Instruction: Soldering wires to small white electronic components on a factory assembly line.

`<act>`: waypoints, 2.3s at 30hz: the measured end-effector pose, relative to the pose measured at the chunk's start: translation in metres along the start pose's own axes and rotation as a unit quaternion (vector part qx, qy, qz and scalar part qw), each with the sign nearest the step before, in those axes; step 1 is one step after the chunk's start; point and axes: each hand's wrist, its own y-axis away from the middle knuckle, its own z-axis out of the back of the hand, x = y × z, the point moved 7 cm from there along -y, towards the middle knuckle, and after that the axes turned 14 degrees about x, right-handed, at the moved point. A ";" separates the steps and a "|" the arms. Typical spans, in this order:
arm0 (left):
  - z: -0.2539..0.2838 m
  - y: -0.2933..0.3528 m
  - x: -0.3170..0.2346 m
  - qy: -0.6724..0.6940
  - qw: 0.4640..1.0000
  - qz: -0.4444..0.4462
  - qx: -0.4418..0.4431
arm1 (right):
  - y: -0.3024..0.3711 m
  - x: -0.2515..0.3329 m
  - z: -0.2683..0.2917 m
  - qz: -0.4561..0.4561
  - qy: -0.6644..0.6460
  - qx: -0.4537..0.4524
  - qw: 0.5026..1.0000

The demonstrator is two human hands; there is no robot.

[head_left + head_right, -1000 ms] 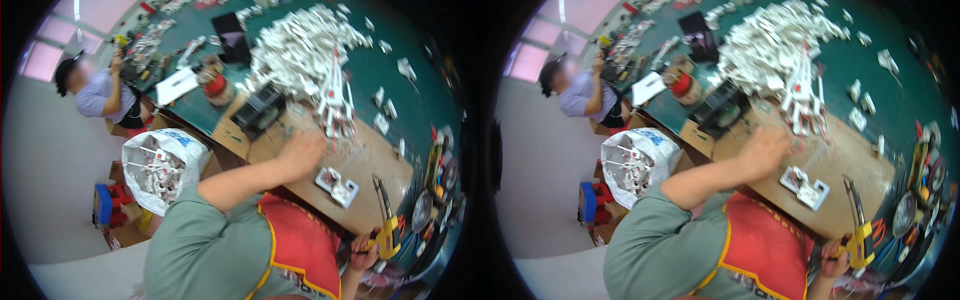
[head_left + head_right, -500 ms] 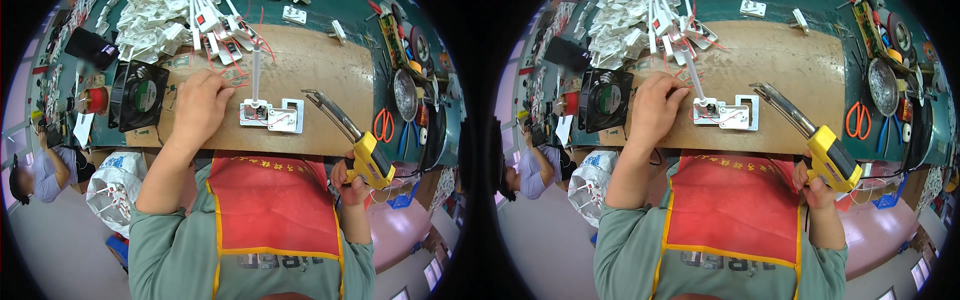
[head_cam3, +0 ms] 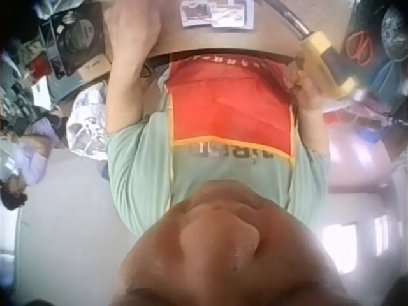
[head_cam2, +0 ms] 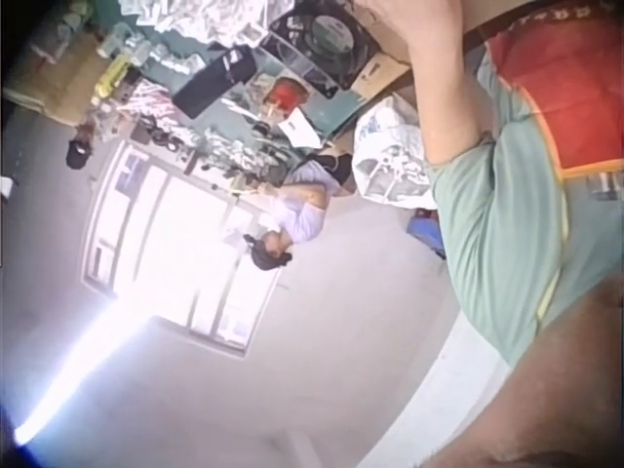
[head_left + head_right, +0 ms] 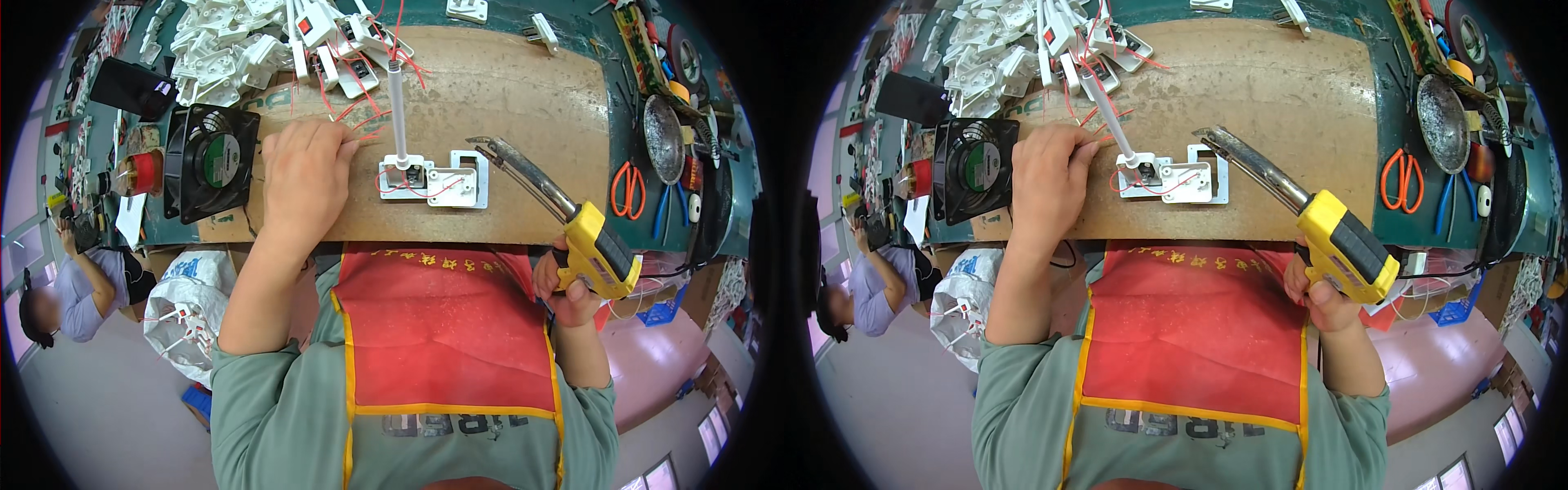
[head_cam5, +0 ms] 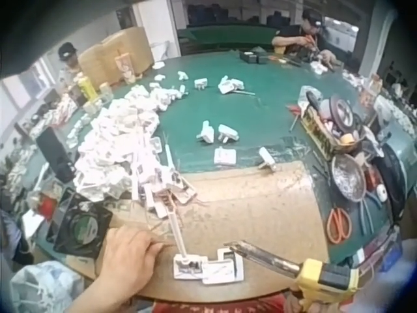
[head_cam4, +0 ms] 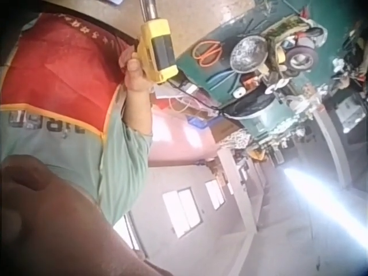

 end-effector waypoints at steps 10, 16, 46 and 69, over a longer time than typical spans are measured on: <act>0.001 0.002 0.006 -0.015 0.999 -0.039 0.019 | 0.000 -0.001 -0.001 0.002 0.033 0.011 0.999; 0.007 0.006 0.008 -0.056 0.997 -0.029 -0.033 | 0.001 -0.001 -0.002 0.000 0.048 0.010 0.999; -0.007 0.047 -0.062 0.100 0.979 -0.153 -0.093 | 0.017 -0.020 -0.013 -0.047 -0.005 0.118 0.992; -0.019 0.067 -0.071 0.082 0.972 -0.200 -0.092 | 0.006 -0.015 0.002 0.001 0.010 0.058 0.998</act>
